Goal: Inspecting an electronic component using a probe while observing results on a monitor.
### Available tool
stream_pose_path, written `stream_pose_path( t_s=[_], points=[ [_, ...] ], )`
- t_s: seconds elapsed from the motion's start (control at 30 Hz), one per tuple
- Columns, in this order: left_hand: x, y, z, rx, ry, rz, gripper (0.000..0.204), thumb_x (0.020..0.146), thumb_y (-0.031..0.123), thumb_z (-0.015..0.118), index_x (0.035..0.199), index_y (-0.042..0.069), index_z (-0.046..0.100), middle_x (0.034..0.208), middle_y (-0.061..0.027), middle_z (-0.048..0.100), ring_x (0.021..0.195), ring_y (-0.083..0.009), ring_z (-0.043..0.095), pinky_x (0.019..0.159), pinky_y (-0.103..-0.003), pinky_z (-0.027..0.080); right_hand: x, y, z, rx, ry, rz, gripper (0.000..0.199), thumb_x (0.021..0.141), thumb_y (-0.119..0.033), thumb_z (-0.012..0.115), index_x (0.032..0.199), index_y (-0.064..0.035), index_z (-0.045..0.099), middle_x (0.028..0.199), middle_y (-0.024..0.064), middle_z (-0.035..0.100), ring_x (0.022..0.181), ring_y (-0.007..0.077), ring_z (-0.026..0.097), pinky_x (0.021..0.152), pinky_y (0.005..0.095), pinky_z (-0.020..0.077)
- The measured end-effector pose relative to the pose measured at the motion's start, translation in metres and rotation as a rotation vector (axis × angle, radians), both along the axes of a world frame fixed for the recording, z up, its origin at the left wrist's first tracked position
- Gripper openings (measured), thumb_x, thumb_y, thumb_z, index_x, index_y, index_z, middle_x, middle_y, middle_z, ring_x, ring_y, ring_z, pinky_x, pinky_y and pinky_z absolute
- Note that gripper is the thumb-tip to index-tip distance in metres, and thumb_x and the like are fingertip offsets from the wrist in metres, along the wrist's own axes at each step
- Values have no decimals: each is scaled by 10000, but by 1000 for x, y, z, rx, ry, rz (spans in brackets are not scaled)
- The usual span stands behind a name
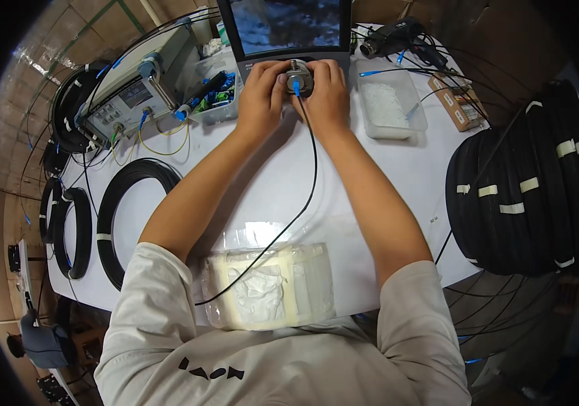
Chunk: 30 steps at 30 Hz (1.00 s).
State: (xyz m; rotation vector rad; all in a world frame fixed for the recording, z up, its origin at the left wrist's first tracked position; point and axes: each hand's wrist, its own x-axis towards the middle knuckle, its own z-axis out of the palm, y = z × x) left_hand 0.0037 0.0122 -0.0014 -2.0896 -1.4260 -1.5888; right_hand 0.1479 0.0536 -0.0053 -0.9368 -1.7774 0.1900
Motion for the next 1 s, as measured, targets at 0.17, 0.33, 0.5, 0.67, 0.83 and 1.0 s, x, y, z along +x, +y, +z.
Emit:
stream_pose_path(
  t_s=[0.17,0.33,0.5,0.67,0.83,1.0],
  points=[
    [13,-2,-8,-19,-291,31,185,1046,158,631,1159,17,671,1096,-161,635,978,-335,670,828,-406,541,20,12,15,208,-162,158,540,682,-43,859,1182,-78,659,1217,92,654,1114,350,620,956,444,529],
    [14,-4,-8,-100,-336,48,184,1044,167,642,1145,14,661,1114,-160,627,971,-329,676,817,-411,543,25,12,14,184,-182,202,588,691,-45,858,1237,-91,645,1241,95,643,1167,345,617,995,435,529],
    [5,-1,-1,-26,-55,38,288,1092,186,566,1331,66,671,1225,-158,632,1053,-312,678,867,-371,558,4,0,-4,76,-15,80,668,668,-73,867,1283,-59,609,1246,144,635,1165,374,631,970,430,532],
    [11,2,-6,-48,-223,-14,260,1060,195,607,1263,57,693,1168,-143,633,1008,-338,659,847,-415,544,11,7,4,187,-91,112,632,653,-50,863,1239,-64,627,1244,135,647,1149,370,628,966,430,532],
    [16,3,-16,-21,-368,36,245,1062,222,622,1198,30,689,1144,-154,633,993,-330,658,838,-409,540,20,11,20,160,-175,215,545,707,-45,841,1225,-92,676,1237,75,644,1157,334,608,983,432,535],
    [11,1,-10,-62,-308,36,241,1053,221,635,1207,43,686,1146,-143,636,998,-340,654,845,-413,536,16,2,12,139,-128,157,571,715,-61,846,1252,-97,654,1215,94,631,1165,350,609,985,442,530]
  ],
)
